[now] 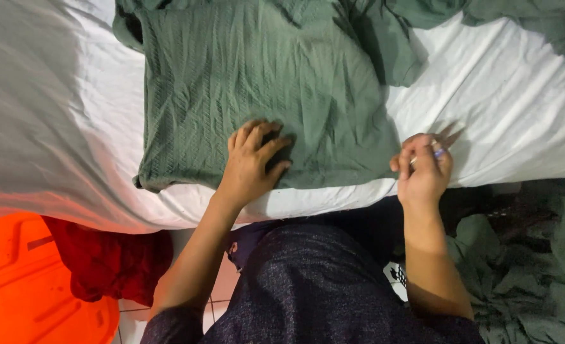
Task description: Using a small tool to trim threads or remove tags from a garment followed by folding the item.
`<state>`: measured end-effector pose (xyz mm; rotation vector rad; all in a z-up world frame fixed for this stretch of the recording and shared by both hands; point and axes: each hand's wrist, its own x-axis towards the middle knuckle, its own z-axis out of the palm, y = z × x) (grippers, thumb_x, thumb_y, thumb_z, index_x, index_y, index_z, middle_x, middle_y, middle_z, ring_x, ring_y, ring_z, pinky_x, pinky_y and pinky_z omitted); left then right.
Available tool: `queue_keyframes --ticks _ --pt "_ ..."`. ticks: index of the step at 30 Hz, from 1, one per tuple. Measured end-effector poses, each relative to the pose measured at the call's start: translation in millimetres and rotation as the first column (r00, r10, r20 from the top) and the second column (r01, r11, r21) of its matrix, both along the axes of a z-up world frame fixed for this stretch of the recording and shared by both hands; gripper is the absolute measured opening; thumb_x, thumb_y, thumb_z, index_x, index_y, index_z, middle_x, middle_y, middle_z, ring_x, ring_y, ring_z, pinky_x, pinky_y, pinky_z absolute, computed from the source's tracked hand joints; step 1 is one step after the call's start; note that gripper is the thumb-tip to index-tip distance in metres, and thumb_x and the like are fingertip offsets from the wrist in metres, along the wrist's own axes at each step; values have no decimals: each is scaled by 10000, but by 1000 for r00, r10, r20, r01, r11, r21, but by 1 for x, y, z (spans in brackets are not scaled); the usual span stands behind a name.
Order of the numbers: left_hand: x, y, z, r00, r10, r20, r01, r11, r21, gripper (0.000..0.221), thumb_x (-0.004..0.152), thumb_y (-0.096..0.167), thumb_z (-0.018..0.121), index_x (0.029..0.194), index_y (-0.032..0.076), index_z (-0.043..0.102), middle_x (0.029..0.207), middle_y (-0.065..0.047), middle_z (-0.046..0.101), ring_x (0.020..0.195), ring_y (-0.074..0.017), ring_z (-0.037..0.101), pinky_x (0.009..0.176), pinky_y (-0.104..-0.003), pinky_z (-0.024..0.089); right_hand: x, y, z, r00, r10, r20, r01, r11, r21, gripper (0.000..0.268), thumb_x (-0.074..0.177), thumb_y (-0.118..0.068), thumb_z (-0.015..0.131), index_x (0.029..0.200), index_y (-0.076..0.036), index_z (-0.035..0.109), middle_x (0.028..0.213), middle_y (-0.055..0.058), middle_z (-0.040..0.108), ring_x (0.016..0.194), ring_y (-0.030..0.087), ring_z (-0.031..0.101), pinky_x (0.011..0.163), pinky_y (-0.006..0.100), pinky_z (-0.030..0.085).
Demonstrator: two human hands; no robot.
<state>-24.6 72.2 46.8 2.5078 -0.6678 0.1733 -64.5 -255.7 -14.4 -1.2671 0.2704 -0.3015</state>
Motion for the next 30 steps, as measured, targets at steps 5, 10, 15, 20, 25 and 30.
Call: queue_keyframes --ticks 5,10,15,20,25,30 --pt "10 28 -10 984 19 180 25 970 -241 190 891 204 787 1068 156 740 1058 -78 657 1058 -296 616 880 -423 450 44 -1 9 994 -79 -69 53 945 -323 180 1056 -42 616 881 -37 573 725 106 588 425 134 516 408 274 472" --pt "28 82 -7 832 521 191 -546 831 111 483 861 319 838 1250 110 641 1318 -170 546 1247 -439 479 962 -605 377 82 23 8 998 46 -46 -62 483 -873 426 864 -170 891 1170 29 670 1009 247 708 967 466 699 843 547 548" --pt "17 134 -52 775 582 246 -626 759 180 115 965 211 719 1029 174 632 1026 -30 590 1129 -337 608 972 -537 428 56 34 28 976 104 -189 -214 561 -800 367 820 -138 856 1077 57 682 927 260 704 941 487 693 778 547 545" --pt "-18 144 -20 820 571 30 -562 815 -143 65 1019 124 700 1006 111 637 858 -85 614 806 -362 663 696 -446 507 22 -3 37 907 83 -414 -341 721 -603 255 816 -167 827 1001 -69 681 661 106 570 470 251 567 378 358 452" --pt "-2 103 22 866 473 162 -458 880 -124 211 859 87 756 1043 142 669 1029 -59 591 960 -323 615 824 -434 492 31 7 38 995 5 103 97 279 -955 334 824 -66 897 1088 -37 695 925 145 693 860 404 710 715 482 564" --pt "39 42 17 926 369 84 -349 919 -185 65 933 60 736 958 120 739 905 -61 649 840 -281 680 754 -371 536 55 80 58 949 186 256 123 529 -840 86 961 -48 799 995 -94 735 915 38 739 867 271 734 763 351 564"
